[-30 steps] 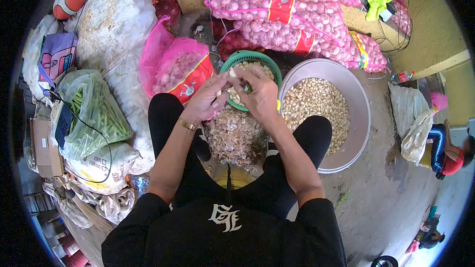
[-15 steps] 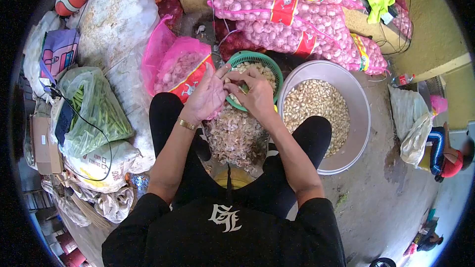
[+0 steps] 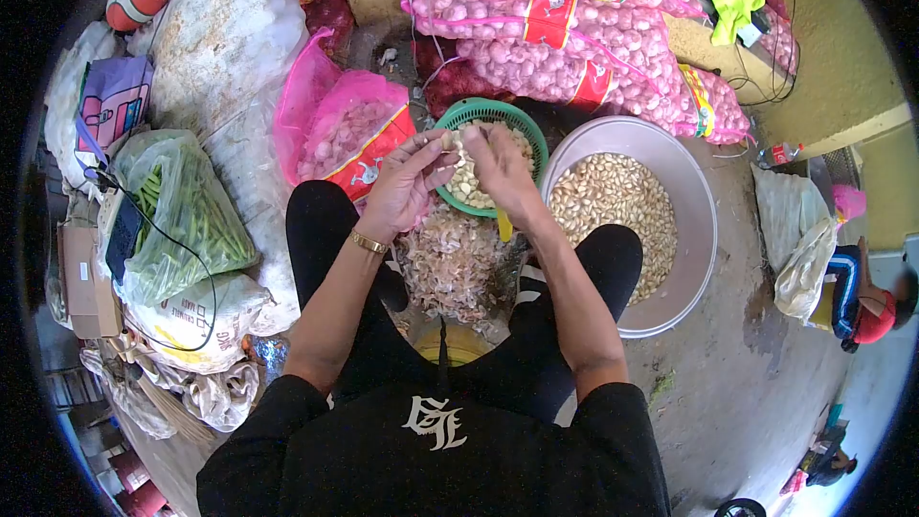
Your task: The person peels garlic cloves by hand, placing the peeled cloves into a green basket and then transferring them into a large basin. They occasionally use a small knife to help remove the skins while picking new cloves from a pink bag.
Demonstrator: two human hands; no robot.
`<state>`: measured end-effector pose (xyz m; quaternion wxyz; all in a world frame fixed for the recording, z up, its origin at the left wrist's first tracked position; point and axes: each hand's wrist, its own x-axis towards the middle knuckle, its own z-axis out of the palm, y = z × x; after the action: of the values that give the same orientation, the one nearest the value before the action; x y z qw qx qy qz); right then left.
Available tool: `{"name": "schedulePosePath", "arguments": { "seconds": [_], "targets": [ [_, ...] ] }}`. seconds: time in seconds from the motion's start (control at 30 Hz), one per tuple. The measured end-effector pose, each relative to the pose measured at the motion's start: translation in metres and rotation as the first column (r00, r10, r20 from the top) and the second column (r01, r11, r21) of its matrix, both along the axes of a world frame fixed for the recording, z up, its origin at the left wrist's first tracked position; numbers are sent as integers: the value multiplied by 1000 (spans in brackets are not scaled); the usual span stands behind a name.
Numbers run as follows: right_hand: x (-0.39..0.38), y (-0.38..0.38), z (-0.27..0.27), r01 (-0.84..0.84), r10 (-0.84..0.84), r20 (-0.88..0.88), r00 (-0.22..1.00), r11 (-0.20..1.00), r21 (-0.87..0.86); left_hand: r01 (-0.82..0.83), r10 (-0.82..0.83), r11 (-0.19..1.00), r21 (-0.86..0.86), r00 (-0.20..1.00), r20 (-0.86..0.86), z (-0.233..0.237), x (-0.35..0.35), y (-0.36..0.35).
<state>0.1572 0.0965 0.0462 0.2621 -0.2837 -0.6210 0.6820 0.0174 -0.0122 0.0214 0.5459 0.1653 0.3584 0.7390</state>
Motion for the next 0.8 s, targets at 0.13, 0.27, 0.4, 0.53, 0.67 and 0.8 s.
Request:
{"name": "schedulePosePath", "arguments": {
  "seconds": [0.13,0.27,0.4,0.53,0.67,0.8],
  "targets": [
    [9,11,-10,-103,107,53,993,992,-75,5,-5,1000,19,1000,0,4,-3,1],
    [9,19,-12,-129,140,-12,990,936,329,27,-26,999,26,998,-52,2,-6,2],
    [6,19,-12,-91,85,35,996,862,499,72,-73,997,-20,996,-59,6,-6,1],
    [6,17,-9,-107,51,99,994,680,725,88,-88,996,-14,996,-20,8,-4,2],
    [4,13,-11,-91,52,76,996,660,746,96,-97,995,-23,995,-23,9,-6,3],
    [3,10,-7,-117,51,115,992,702,703,150,-150,989,-3,989,-10,8,-8,3]
  ]
}}
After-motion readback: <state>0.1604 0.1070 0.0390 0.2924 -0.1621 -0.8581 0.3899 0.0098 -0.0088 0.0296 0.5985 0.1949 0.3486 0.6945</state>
